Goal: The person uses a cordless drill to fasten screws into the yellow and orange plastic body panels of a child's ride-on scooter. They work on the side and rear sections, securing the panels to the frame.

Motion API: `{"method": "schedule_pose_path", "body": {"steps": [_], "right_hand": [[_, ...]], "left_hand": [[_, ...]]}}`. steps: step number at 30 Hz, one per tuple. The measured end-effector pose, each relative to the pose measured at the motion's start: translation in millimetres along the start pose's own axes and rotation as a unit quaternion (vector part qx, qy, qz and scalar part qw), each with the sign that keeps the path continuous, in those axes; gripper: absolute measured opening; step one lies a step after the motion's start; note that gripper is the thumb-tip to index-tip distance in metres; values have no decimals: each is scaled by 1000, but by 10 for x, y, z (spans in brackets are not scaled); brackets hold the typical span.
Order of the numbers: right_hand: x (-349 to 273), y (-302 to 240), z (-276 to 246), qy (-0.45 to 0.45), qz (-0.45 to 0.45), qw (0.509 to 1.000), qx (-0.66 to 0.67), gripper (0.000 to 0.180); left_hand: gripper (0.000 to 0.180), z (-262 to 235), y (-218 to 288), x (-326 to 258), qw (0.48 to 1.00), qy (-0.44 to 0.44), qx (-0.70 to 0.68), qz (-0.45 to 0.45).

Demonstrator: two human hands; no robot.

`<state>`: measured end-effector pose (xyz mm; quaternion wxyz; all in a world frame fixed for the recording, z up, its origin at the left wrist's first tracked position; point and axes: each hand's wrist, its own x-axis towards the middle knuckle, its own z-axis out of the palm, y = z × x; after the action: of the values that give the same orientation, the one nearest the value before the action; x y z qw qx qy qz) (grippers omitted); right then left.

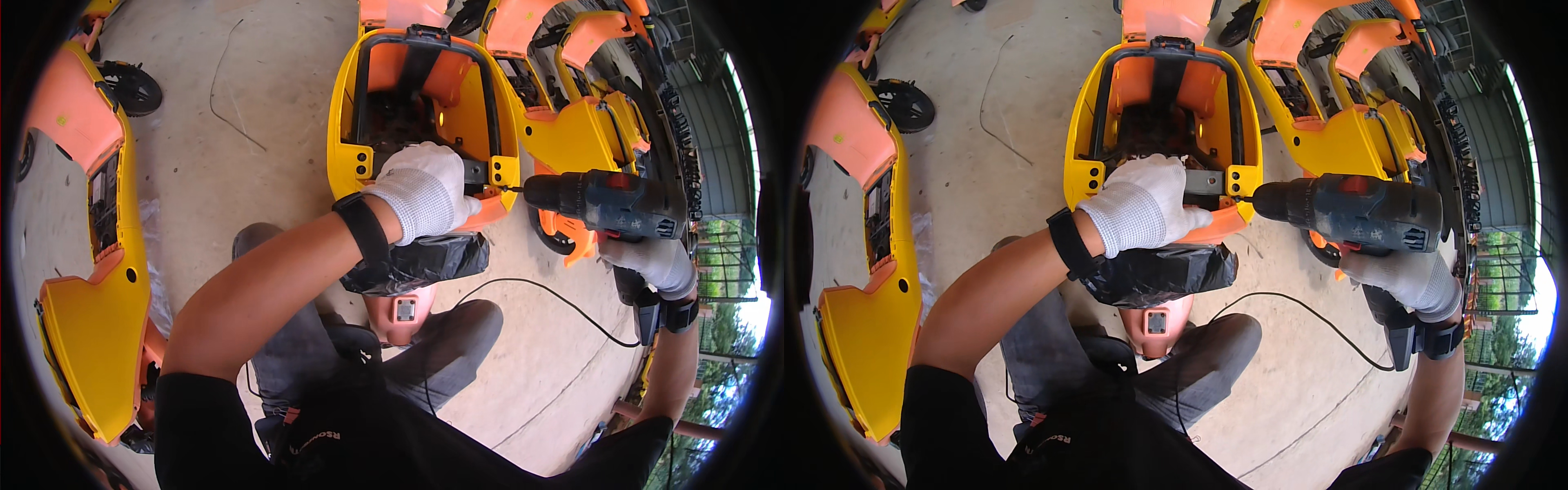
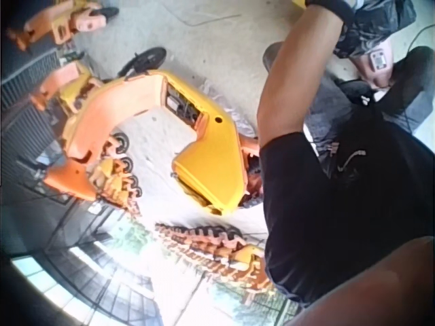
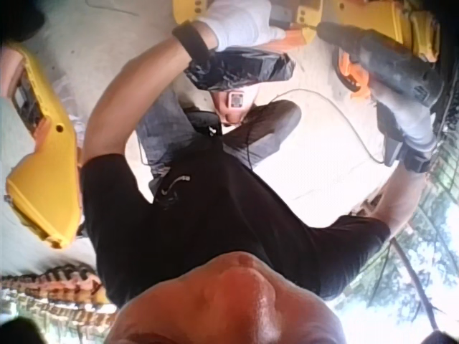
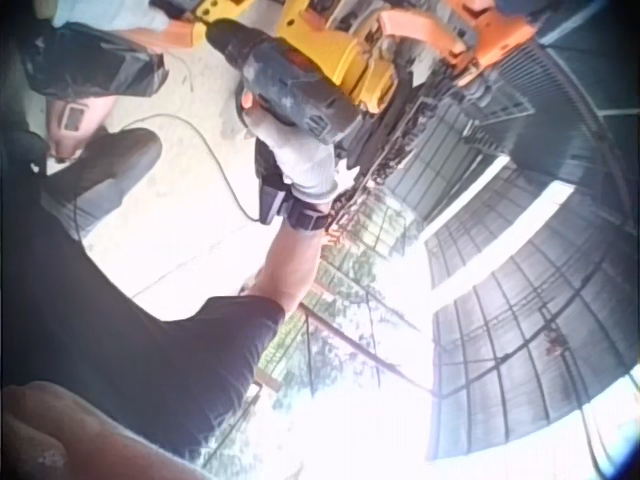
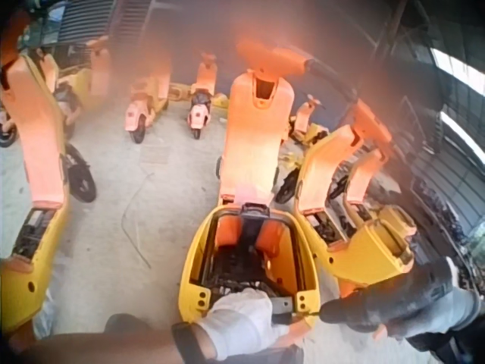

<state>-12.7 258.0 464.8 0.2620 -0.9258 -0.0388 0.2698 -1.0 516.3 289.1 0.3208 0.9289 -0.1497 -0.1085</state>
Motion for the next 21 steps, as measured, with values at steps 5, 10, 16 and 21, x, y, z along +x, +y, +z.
{"method": "schedule_pose_path", "body": {"steps": [5,10,16,21], "right_hand": [[149,-68,10,-1,-55,998,-23,44],[203,-201,-22,-26,-25,999,-27,61],[293,-188,-32,-23,-87,994,-60,48],[324,-244,-87,-44,-29,994,-94,47]], "left_hand": [[52,38,-22,18,1000,6,-6,4],[51,73,-37,14,999,28,-19,7],[51,16,-12,5,1000,-4,-23,-17],[52,40,-44,6,1000,7,-15,-4]]}}
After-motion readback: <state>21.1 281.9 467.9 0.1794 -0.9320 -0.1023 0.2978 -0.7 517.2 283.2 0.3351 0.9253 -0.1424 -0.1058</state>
